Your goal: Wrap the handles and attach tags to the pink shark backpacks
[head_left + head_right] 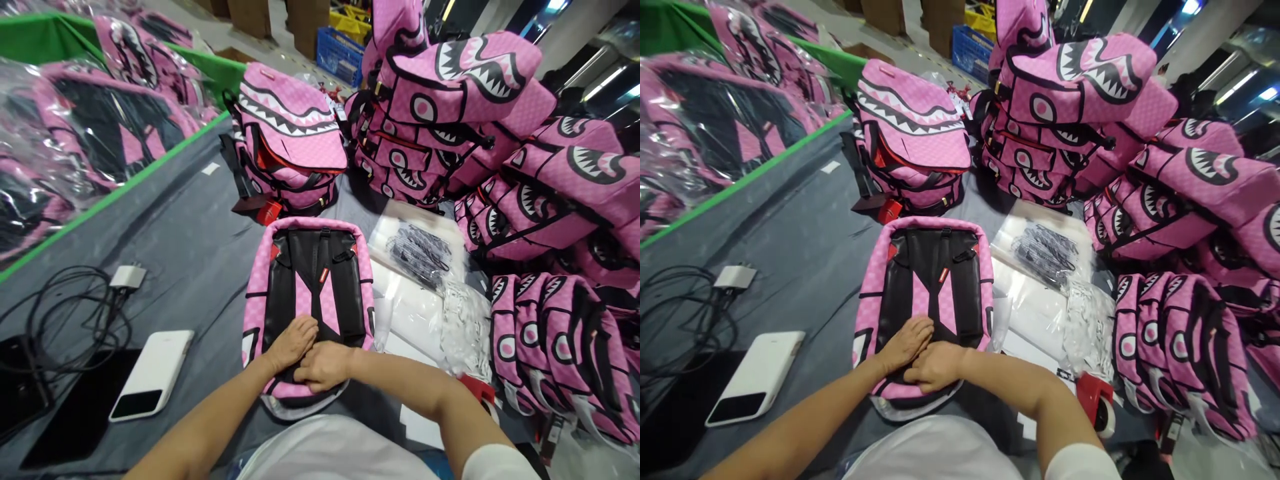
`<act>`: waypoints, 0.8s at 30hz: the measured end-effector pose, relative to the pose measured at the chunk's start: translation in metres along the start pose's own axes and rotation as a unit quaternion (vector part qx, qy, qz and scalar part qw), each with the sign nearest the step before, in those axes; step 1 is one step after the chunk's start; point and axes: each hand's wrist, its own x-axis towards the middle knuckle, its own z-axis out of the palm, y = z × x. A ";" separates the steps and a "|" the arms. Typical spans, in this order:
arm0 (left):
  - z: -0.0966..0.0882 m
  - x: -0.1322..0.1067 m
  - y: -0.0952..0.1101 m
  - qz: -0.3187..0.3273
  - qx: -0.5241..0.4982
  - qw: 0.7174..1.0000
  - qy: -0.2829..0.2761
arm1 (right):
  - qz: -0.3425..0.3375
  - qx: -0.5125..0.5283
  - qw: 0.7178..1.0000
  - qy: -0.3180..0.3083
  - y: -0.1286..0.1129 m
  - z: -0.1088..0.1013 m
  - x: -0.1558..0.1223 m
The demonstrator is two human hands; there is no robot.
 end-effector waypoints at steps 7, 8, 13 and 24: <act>-0.016 0.010 0.008 -0.147 0.099 0.980 0.088 | -0.079 -0.025 0.995 -0.056 0.020 0.019 0.016; -0.016 0.008 0.010 -0.148 0.105 0.980 0.087 | -0.096 -0.025 0.993 -0.057 0.023 0.025 0.018; -0.008 -0.005 0.009 -0.164 0.123 0.977 0.056 | -0.136 -0.018 0.990 -0.021 0.028 0.053 0.029; -0.051 -0.010 0.005 -0.440 0.072 0.895 0.026 | 0.600 0.066 0.746 0.282 0.008 0.008 -0.045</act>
